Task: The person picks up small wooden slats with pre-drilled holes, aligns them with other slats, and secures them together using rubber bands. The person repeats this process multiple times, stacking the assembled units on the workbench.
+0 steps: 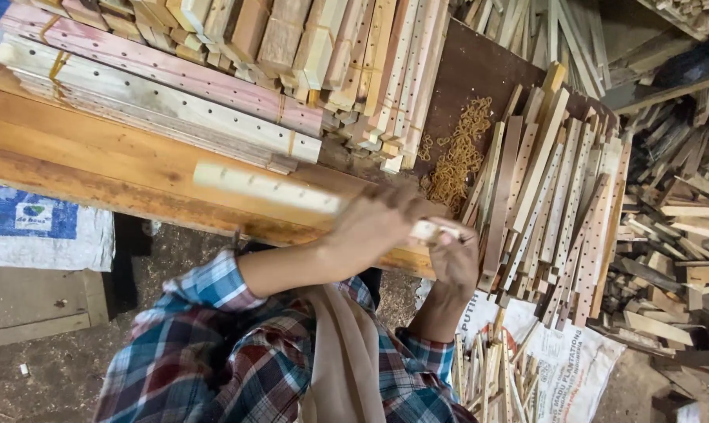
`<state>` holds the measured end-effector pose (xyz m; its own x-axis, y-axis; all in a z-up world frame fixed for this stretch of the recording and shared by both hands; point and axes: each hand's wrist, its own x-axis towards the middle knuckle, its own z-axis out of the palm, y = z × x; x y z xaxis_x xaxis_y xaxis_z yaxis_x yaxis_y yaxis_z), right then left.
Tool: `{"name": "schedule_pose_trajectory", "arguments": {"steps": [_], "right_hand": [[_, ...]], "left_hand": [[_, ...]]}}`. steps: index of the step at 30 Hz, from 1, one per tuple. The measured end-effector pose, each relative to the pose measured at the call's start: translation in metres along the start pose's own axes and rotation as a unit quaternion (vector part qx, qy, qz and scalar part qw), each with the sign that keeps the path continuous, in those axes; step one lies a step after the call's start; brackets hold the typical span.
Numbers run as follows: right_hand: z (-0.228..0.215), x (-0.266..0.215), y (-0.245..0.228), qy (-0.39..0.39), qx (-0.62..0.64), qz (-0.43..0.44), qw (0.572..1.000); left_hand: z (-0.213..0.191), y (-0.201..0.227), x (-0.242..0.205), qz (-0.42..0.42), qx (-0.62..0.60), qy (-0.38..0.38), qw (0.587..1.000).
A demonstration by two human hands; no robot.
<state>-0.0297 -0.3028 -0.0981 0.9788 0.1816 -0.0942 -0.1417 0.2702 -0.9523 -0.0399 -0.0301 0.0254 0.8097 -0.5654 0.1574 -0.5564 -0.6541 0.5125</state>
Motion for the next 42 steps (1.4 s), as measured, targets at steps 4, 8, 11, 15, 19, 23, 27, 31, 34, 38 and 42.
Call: {"name": "schedule_pose_trajectory", "arguments": {"steps": [4, 8, 11, 15, 19, 23, 27, 31, 34, 38, 42], "right_hand": [[0.03, 0.019, -0.029, 0.044, 0.205, -0.098, 0.973], [0.084, 0.043, -0.048, 0.081, 0.274, -0.144, 0.947], [0.096, 0.042, -0.019, 0.195, 0.252, -0.142, 0.937], [0.136, 0.016, -0.036, 0.24, 0.177, -0.151, 0.942], [0.072, 0.032, 0.007, 0.197, -0.212, -0.064, 0.955], [0.132, 0.03, -0.054, 0.153, -0.174, -0.061, 0.971], [0.138, 0.024, -0.11, 0.218, -0.175, -0.029, 0.96], [0.072, 0.051, -0.116, 0.217, 0.027, -0.144, 0.965], [0.037, 0.062, -0.113, 0.095, 0.065, -0.224, 0.968], [0.037, 0.07, -0.108, 0.135, 0.074, -0.192, 0.969], [0.04, 0.081, -0.1, 0.162, 0.031, -0.174, 0.971]], "left_hand": [[0.004, 0.021, 0.039, 0.162, 0.19, 0.407, 0.879], [-0.029, 0.009, 0.054, -0.034, -0.197, 0.374, 0.906], [-0.055, 0.009, 0.069, -0.093, -0.408, 0.226, 0.88], [-0.021, -0.035, 0.104, -0.131, -0.486, 0.161, 0.849], [-0.024, -0.04, 0.097, -0.129, -0.429, 0.125, 0.885], [-0.035, -0.016, 0.08, -0.093, -0.369, 0.093, 0.92], [-0.036, -0.019, 0.056, -0.055, -0.36, -0.009, 0.931], [-0.032, -0.019, 0.043, -0.05, -0.359, -0.131, 0.923], [-0.022, -0.019, 0.039, -0.074, -0.323, -0.145, 0.932], [0.003, -0.029, 0.058, -0.103, -0.255, -0.106, 0.956], [0.026, -0.024, 0.089, -0.065, -0.182, -0.009, 0.981]]}}
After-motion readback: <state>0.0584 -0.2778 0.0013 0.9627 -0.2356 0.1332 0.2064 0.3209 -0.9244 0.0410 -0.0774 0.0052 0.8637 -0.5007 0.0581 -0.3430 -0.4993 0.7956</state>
